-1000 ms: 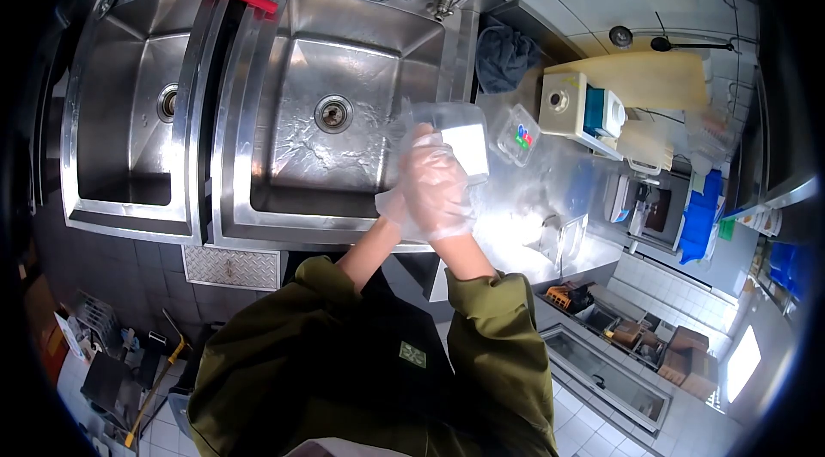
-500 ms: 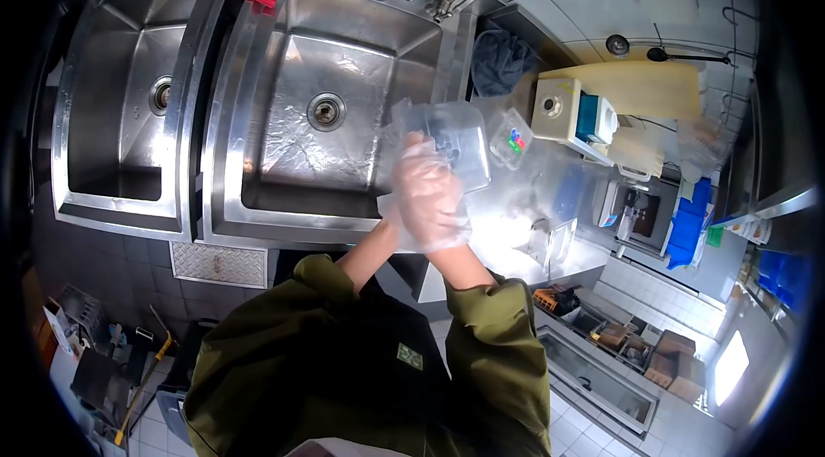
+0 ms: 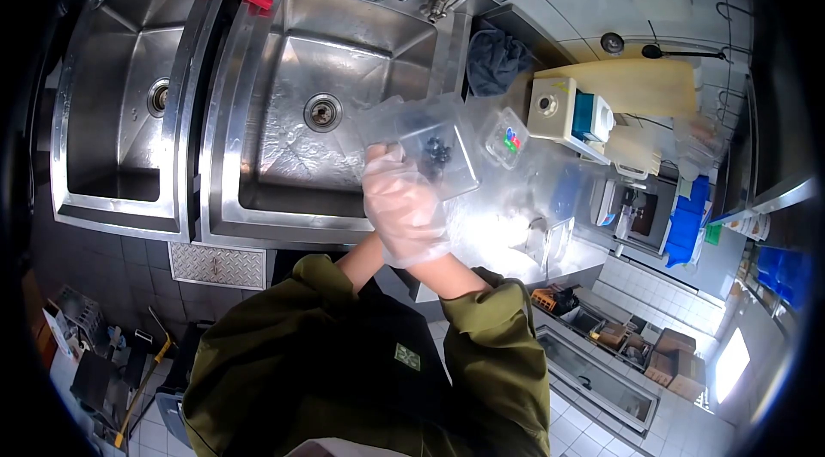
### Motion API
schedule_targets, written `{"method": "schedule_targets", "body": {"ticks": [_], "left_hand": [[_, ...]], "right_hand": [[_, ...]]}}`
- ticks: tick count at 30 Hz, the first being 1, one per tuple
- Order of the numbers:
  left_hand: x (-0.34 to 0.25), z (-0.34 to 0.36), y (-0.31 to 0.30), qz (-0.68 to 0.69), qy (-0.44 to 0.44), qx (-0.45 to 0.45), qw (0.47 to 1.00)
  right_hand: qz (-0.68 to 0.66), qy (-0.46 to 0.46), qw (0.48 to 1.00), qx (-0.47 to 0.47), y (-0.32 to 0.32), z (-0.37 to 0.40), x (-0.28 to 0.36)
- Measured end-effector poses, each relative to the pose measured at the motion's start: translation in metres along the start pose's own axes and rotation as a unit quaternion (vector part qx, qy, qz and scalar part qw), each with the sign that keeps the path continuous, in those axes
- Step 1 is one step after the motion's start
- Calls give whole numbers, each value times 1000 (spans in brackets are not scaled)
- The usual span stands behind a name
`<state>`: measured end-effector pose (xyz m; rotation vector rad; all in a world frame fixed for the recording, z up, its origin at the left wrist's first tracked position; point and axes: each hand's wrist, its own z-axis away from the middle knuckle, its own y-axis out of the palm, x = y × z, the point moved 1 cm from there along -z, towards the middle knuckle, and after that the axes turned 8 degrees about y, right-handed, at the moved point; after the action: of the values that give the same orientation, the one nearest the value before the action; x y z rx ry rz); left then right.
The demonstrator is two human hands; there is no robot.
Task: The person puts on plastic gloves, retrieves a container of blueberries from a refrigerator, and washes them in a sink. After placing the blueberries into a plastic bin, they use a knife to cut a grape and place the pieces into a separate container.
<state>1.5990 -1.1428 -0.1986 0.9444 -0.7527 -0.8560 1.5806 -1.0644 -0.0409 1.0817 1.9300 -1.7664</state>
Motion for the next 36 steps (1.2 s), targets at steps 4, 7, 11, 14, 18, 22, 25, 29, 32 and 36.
{"method": "schedule_targets", "body": {"ticks": [4, 7, 11, 14, 18, 22, 25, 29, 32, 36], "left_hand": [[-2, 14, -1, 7, -20, 1, 1000], [-7, 24, -3, 12, -36, 4, 999], [-11, 32, -7, 14, -48, 6, 999], [-14, 38, -8, 16, -56, 9, 998], [-18, 45, -9, 22, -67, 13, 997], [-15, 39, 1, 40, -74, 33, 996], [-10, 19, 14, 63, -70, 63, 994], [-30, -5, -28, 46, -50, 76, 995], [-55, 8, 6, -265, 66, -15, 962], [-104, 13, 50, -501, 16, -71, 863]], "right_hand": [[44, -13, 999, -20, -17, -9, 4], [26, -16, 999, 30, -37, -19, 2], [48, -8, 999, 16, -40, -21, 7], [-16, 35, 999, 20, -50, -27, 7], [6, 18, 999, 31, -43, -19, 15], [90, -56, 994, -12, -43, -17, 7], [325, -92, 940, -47, 21, 29, 5], [-271, 261, 924, 70, 10, 11, -73], [-490, 440, 742, 123, 29, 27, -90], [-520, 538, 646, 151, 49, 59, -82]]}}
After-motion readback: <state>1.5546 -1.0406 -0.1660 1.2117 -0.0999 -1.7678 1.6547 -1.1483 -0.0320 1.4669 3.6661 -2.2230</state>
